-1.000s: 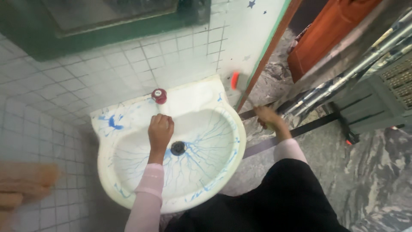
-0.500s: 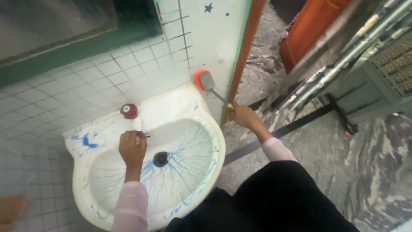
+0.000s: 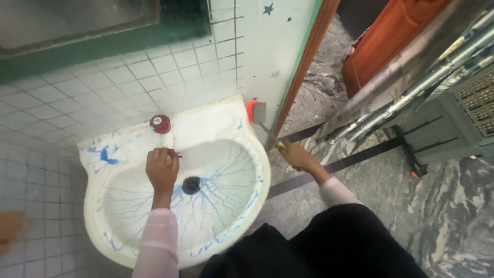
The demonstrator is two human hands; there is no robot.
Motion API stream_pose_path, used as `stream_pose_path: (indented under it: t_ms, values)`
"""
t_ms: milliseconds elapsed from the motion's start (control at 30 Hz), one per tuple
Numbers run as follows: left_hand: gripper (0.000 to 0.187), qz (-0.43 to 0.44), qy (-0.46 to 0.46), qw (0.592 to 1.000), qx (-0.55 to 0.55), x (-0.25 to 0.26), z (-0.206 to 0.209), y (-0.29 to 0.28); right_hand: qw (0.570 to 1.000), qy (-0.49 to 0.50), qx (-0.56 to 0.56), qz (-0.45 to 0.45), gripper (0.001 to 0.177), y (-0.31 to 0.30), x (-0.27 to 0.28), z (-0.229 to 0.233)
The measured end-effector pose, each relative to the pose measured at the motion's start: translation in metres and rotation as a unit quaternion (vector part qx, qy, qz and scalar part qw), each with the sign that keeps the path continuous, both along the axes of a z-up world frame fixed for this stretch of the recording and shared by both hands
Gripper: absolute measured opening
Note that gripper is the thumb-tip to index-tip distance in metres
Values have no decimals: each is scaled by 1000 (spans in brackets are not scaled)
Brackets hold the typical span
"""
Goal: The person scrubs a bathroom sink with a brush and then rinses it with water.
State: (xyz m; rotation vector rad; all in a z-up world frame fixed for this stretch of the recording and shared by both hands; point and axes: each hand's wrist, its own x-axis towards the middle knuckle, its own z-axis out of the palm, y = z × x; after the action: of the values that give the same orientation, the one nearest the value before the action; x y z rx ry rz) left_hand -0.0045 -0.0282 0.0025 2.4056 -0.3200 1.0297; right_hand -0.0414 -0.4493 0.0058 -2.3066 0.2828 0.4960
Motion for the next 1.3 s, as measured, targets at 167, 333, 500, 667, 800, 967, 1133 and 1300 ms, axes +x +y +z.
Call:
stream_pose_path:
  t_ms: [167, 333, 500, 667, 800, 967, 1133, 1300]
  values:
    - [6, -9, -8, 1000, 10, -2, 3, 1, 997, 12, -55, 53, 53, -15, -17, 4]
    - [7, -24, -3, 1000, -10, -7, 2, 2, 981, -4, -169, 98, 53, -22, 8, 37]
    - [8, -12, 19, 1000, -15, -5, 3, 3, 945, -130, -268, 131, 55, 21, 23, 43]
    - [6, -15, 17, 999, -32, -3, -1, 1, 942, -97, -277, 163, 42, 11, -4, 48]
    - [9, 7, 21, 998, -52, -6, 0, -1, 934, -94, -314, 140, 41, 25, 22, 56]
    - [10, 8, 18, 999, -49, -4, 2, 0, 930, -87, -310, 180, 46, 60, 28, 39]
    - [10, -6, 2, 999, -54, -4, 2, 2, 913, -85, -333, 217, 42, 43, 15, 28]
    - [12, -25, 14, 997, -66, -3, 4, 5, 924, -107, -347, 117, 42, 31, 35, 32]
